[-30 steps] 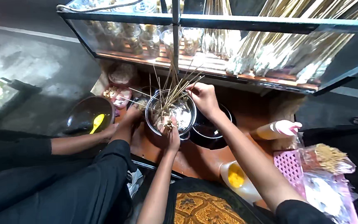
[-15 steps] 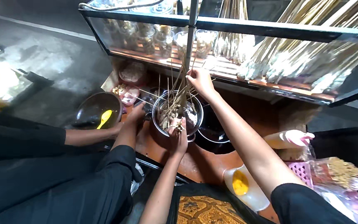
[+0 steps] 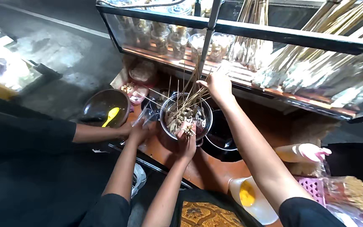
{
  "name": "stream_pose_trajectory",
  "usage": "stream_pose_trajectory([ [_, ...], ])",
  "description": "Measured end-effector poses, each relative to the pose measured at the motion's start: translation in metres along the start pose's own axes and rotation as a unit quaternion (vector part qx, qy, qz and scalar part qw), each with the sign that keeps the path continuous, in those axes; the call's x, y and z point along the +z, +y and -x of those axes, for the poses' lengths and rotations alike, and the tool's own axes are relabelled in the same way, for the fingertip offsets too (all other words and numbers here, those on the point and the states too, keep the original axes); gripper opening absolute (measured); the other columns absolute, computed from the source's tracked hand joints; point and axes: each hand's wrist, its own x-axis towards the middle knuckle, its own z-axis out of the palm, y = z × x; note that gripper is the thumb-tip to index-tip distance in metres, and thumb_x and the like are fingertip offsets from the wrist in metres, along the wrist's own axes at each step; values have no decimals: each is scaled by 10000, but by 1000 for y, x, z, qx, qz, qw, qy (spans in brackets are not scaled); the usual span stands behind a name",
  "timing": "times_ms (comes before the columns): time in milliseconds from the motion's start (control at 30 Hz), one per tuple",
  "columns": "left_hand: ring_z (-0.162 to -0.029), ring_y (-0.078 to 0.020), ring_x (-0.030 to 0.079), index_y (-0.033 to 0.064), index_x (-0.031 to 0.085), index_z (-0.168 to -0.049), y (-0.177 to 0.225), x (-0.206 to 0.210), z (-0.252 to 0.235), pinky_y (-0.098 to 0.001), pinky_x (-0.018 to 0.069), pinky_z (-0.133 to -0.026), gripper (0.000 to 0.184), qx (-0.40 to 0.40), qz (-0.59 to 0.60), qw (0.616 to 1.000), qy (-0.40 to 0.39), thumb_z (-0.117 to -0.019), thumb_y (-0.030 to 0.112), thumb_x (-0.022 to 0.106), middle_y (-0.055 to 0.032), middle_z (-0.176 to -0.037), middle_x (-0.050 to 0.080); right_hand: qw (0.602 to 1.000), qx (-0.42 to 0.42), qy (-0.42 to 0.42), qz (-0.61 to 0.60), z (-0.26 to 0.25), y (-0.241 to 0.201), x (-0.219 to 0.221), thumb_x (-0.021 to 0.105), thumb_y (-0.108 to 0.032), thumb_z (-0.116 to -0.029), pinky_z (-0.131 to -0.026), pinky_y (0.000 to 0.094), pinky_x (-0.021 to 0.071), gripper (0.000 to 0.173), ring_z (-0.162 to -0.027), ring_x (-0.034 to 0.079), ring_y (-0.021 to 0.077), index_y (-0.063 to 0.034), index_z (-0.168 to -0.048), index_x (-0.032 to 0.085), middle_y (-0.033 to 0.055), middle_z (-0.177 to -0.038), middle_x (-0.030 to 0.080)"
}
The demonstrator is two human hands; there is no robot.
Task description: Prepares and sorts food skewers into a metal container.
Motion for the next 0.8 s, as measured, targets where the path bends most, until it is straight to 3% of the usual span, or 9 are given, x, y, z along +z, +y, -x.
stream_pose_trajectory([
  [100, -910, -134, 660, -37, 706, -994, -7, 1, 2, -349, 494, -927, 264, 21, 12, 1000, 14, -993, 180, 555, -97, -899, 703, 995, -48, 90, -7, 22, -13, -19, 648, -424, -1007, -780, 628, 520, 510, -960, 672, 479, 79, -926, 677, 284, -939, 672],
  [167, -878, -86, 662, -19, 694, -946, -6, -2, 2, -269, 530, -885, 205, 26, 30, 999, 16, -987, 140, 571, -70, -865, 689, 970, -175, 165, -40, 32, -29, -20, 639, -373, -1013, -654, 598, 524, 449, -771, 683, 435, 45, -850, 662, 236, -798, 660],
  [233, -887, -63, 667, -46, 701, -947, -2, -4, 4, -218, 539, -887, 161, 28, 57, 998, 12, -969, 77, 600, -81, -873, 698, 939, -314, 138, -41, 31, -57, -14, 600, -289, -1038, -670, 563, 562, 330, -823, 701, 385, 9, -919, 679, 194, -888, 678],
  [300, -895, -81, 672, -68, 699, -950, -4, -5, 9, -223, 543, -888, 146, 32, 61, 998, 8, -948, 43, 604, -101, -879, 700, 889, -454, 62, -6, 19, -90, 10, 608, -102, -1005, -711, 558, 588, 147, -953, 709, 388, 1, -991, 712, 193, -1012, 704],
  [367, -846, -112, 677, -58, 684, -894, -6, -6, 14, -248, 557, -839, 129, 35, 53, 998, 8, -932, 42, 611, -108, -839, 692, 820, -568, -40, 67, -1, -115, 49, 603, 84, -934, -839, 545, 568, 197, -1098, 664, 387, 12, -1075, 721, 184, -1126, 700],
  [467, -791, -144, 679, -50, 665, -828, -10, -5, 18, -256, 565, -785, 123, 70, 54, 996, 21, -895, 45, 624, -119, -788, 674, 700, -670, -113, 219, -35, -130, 122, 554, 96, -969, -1061, 528, 457, 279, -1281, 589, 342, 0, -1170, 722, 148, -1273, 689],
  [567, -804, -184, 680, -150, 660, -860, 38, -39, 1, -222, 536, -807, 154, 56, 28, 997, -44, -898, -13, 601, -222, -802, 681, 671, -673, -171, 261, -57, -134, 162, 513, 62, -1005, -1172, 490, 355, 286, -1397, 505, 344, 27, -1196, 724, 154, -1388, 647],
  [633, -925, -149, 631, -217, 638, -1060, 148, -103, -47, -175, 460, -895, 193, -240, 0, 957, -164, -967, -84, 535, -275, -1019, 697, 716, -609, -246, 237, -60, -139, 163, 469, 78, -1019, -1251, 429, 234, 330, -1478, 419, 331, 99, -1300, 642, 190, -1514, 538],
  [800, -805, 6, 562, -235, 562, -992, 177, -154, -89, -89, 443, -791, 215, -177, 10, 980, 90, -997, -28, 503, -148, -846, 615, 676, -571, -209, 416, -82, -145, 179, 308, -35, -1099, -1188, 311, 325, 385, -1448, 442, 190, 107, -1403, 499, 158, -1523, 500],
])
